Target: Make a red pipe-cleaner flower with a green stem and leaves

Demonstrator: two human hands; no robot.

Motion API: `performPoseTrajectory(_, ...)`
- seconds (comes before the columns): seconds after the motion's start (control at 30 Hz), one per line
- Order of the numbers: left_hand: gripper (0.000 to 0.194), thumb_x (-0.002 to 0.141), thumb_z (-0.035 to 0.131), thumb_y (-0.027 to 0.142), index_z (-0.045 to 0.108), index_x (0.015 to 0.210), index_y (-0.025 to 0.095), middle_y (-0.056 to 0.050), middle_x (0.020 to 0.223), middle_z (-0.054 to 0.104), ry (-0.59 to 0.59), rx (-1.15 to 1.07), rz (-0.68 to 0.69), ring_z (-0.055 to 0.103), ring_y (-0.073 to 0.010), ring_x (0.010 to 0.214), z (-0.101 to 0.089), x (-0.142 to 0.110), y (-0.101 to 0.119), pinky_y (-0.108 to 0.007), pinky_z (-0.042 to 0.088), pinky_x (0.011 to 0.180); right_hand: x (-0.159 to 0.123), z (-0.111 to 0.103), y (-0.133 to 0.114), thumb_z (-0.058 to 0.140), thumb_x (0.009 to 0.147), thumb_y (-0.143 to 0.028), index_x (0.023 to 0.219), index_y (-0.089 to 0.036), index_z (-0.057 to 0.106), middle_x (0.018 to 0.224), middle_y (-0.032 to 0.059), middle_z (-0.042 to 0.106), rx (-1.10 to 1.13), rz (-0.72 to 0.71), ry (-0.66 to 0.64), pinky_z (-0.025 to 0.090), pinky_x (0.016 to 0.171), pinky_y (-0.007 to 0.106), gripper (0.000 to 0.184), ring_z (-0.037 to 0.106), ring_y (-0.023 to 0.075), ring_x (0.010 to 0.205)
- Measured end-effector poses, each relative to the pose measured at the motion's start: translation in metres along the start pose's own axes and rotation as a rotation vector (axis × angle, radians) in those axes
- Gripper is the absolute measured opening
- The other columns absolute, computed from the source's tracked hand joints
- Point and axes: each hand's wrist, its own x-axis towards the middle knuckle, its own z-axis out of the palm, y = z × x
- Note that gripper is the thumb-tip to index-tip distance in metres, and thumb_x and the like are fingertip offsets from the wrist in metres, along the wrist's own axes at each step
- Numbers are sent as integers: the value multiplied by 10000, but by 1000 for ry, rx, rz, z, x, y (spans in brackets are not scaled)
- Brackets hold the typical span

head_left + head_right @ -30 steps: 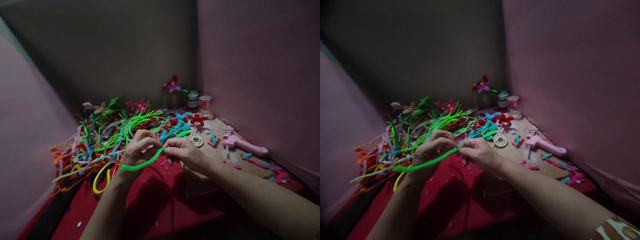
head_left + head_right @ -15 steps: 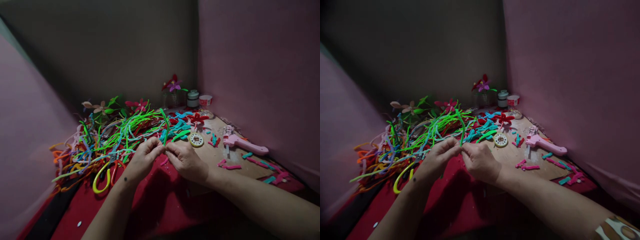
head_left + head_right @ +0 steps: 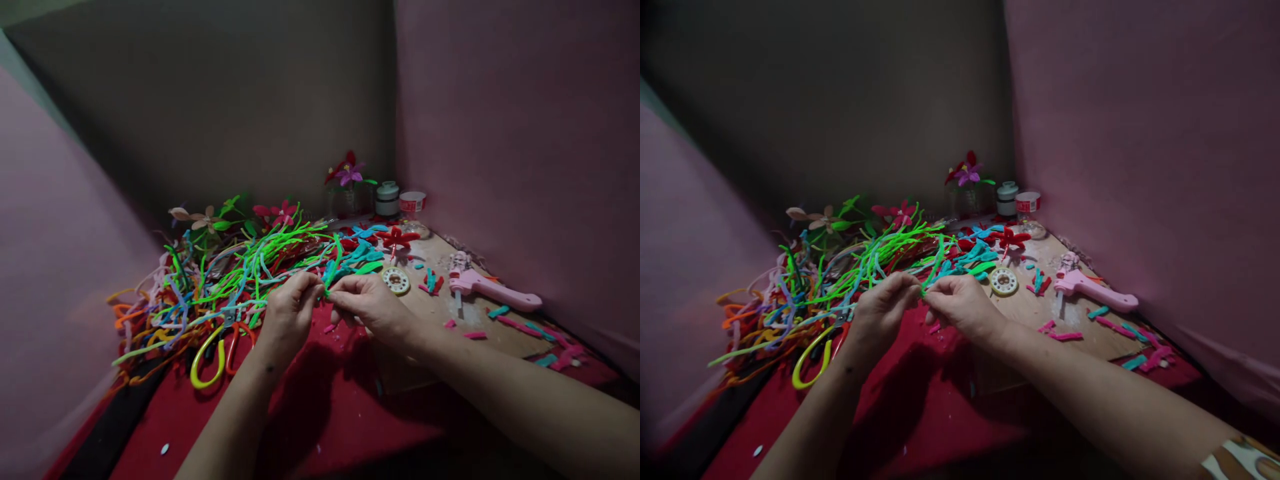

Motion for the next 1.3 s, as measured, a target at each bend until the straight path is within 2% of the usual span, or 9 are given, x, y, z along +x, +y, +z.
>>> performPoseTrajectory(0.1, 146, 828, 442, 205, 549, 734, 176, -5, 688, 518, 9, 84, 138, 483, -117, 653, 4, -3, 1, -236, 380, 642, 1, 0, 1, 548, 741, -258, 589, -140, 537, 497, -8, 568, -2, -36, 33, 324, 434, 194, 193, 418, 57, 411)
performPoseTrajectory(0.17, 124, 826, 451, 197, 568, 788, 180, -11, 718, 539, 5, 51, 142, 500, -116, 663, 5, -4, 3, -236, 393, 648, 0, 0, 0, 545, 747, -257, 574, -143, 526, 496, -8, 568, -5, -46, 46, 319, 431, 194, 208, 414, 56, 411)
performPoseTrajectory(0.4, 102, 709, 620, 215, 580, 788, 164, 22, 681, 559, 35, -436, -256, 501, -83, 585, 5, -2, 9, -201, 414, 563, -4, 0, -5, 531, 755, -227, 573, -134, 559, 511, -9, 562, -50, -107, 62, 328, 454, 198, 207, 421, 59, 439)
performPoseTrajectory(0.63, 176, 607, 702, 149, 605, 753, 158, 23, 720, 593, 110, -709, -311, 533, -77, 652, 8, 0, 5, -182, 426, 617, -5, 1, -4, 516, 757, -220, 587, -137, 563, 505, -18, 558, -81, -114, 65, 321, 447, 194, 195, 414, 56, 429)
performPoseTrajectory(0.8, 181, 599, 682, 120, 601, 754, 165, 26, 707, 591, 153, -666, -295, 533, -90, 658, 9, -1, 6, -201, 435, 640, -4, 1, -4, 510, 749, -196, 579, -143, 551, 491, -25, 541, -70, -101, 53, 331, 448, 190, 183, 420, 56, 430)
performPoseTrajectory(0.93, 106, 649, 642, 159, 604, 744, 182, 24, 714, 577, 181, -457, -203, 523, -110, 688, 9, -5, 9, -219, 425, 667, -4, 1, -3, 497, 733, -163, 570, -150, 539, 477, -28, 532, -62, -81, 50, 336, 444, 188, 170, 425, 59, 430)
performPoseTrajectory(1.07, 23, 730, 563, 172, 580, 729, 188, 20, 717, 552, 148, -258, -73, 502, -116, 703, 10, -9, 12, -228, 402, 689, -5, 3, -4, 459, 701, -104, 531, -147, 533, 465, -24, 516, -85, -56, 47, 326, 427, 186, 190, 416, 59, 418)
performPoseTrajectory(1.17, 52, 734, 551, 148, 553, 762, 191, 25, 728, 527, 120, -299, -76, 490, -106, 710, 9, -8, 11, -219, 398, 686, -6, 4, -3, 452, 735, -129, 564, -143, 541, 489, -16, 521, -122, -54, 31, 345, 434, 195, 193, 435, 68, 426)
performPoseTrajectory(1.3, 162, 689, 579, 127, 506, 822, 185, 29, 742, 521, 92, -488, -195, 498, -94, 684, 3, -3, 10, -207, 407, 639, -9, 4, 4, 473, 797, -186, 758, -160, 576, 650, 6, 574, -366, -318, 170, 406, 564, 225, 113, 510, 103, 581)
